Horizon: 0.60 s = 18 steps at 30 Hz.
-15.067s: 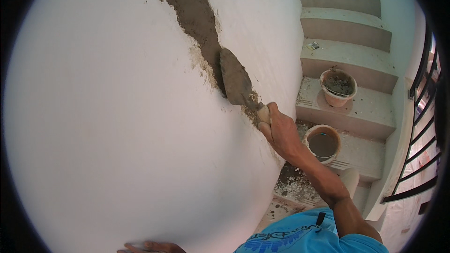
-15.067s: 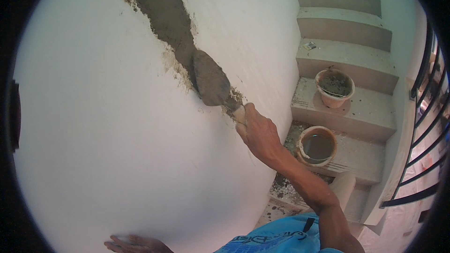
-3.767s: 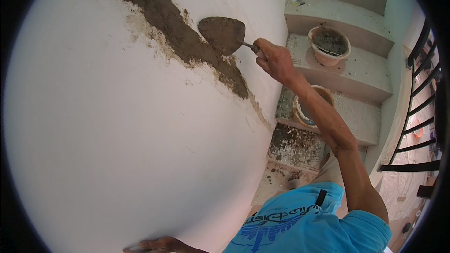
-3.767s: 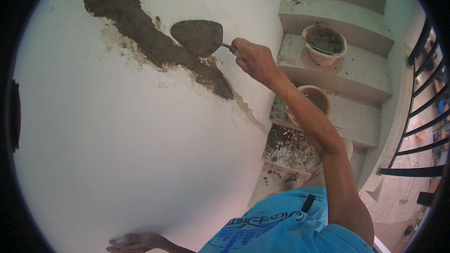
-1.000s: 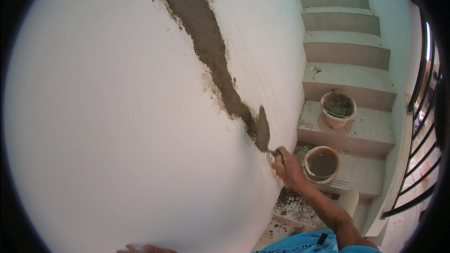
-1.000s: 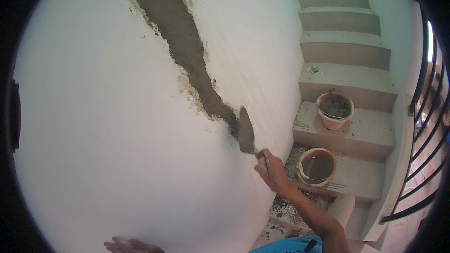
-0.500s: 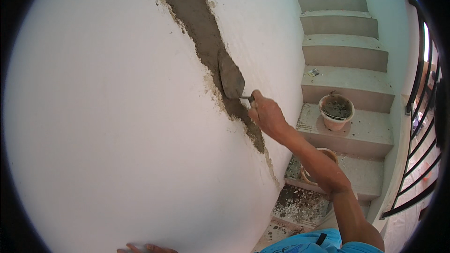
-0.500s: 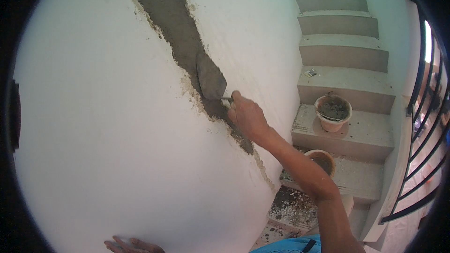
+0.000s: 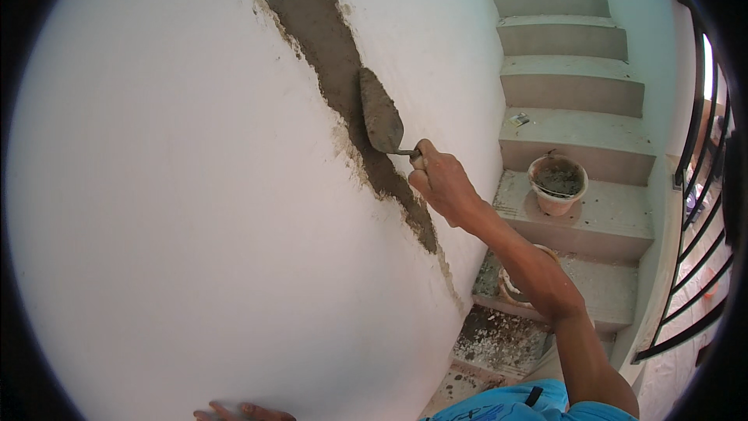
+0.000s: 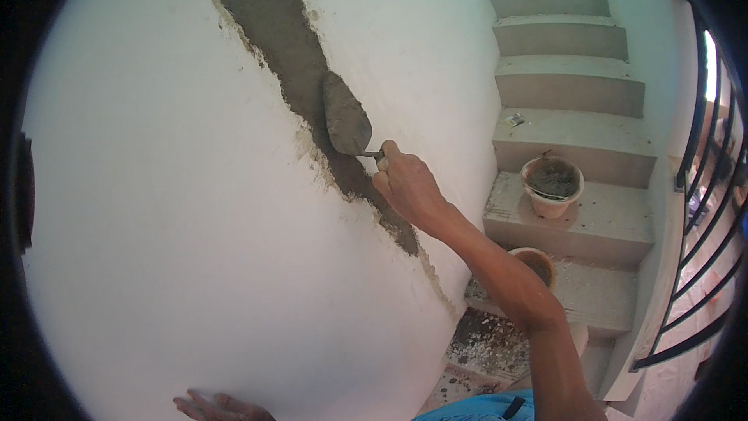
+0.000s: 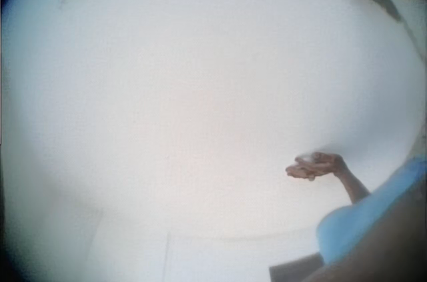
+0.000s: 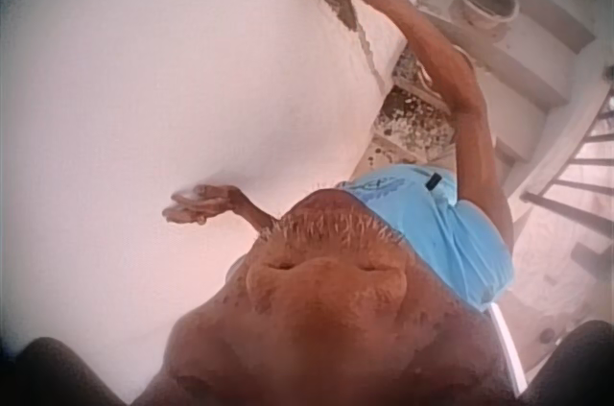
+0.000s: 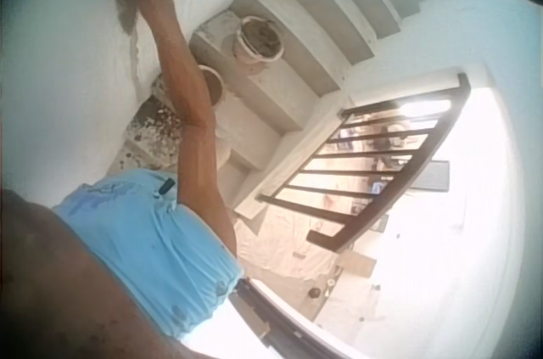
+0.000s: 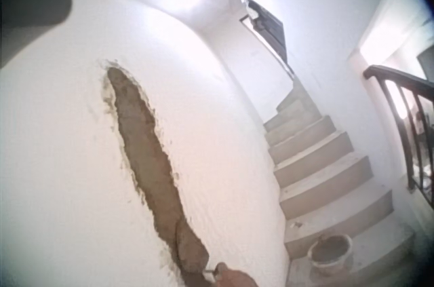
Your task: The person uses a trowel to apply and smooth cement plaster into a long vertical crack on a white wall. They repeatedly scoop plaster from a bucket on the stairs and spread it along the crack, occasionally smoothing the surface with the trowel.
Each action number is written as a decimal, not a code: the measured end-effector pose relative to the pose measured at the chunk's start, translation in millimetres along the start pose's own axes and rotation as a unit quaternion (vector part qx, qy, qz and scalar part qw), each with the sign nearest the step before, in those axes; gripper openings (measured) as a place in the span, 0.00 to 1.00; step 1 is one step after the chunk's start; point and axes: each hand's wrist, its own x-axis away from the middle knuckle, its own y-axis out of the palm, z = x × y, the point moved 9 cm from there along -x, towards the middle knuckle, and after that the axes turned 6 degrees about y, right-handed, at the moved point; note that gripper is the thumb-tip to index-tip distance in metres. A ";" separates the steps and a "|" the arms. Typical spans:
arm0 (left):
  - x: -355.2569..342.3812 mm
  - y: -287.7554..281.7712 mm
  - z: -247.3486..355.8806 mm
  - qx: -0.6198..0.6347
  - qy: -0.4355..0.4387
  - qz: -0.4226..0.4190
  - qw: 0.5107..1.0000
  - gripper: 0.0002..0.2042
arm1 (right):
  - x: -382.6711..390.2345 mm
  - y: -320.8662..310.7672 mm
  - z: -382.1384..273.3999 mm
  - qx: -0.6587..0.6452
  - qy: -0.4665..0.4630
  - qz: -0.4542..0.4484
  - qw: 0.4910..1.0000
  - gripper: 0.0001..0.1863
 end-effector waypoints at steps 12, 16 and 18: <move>-0.9 -1.0 5.0 -0.016 -0.004 0.017 1.000 0.26 | 40.3 5.0 2.5 0.060 -0.034 -0.022 0.997 0.12; 1.5 2.7 7.8 -0.018 -0.014 0.003 1.000 0.27 | 16.5 10.8 -3.2 0.108 -0.018 0.002 0.994 0.14; 3.5 6.6 7.8 -0.009 -0.022 0.005 1.000 0.27 | 35.4 26.0 22.9 0.119 -0.006 -0.014 0.993 0.17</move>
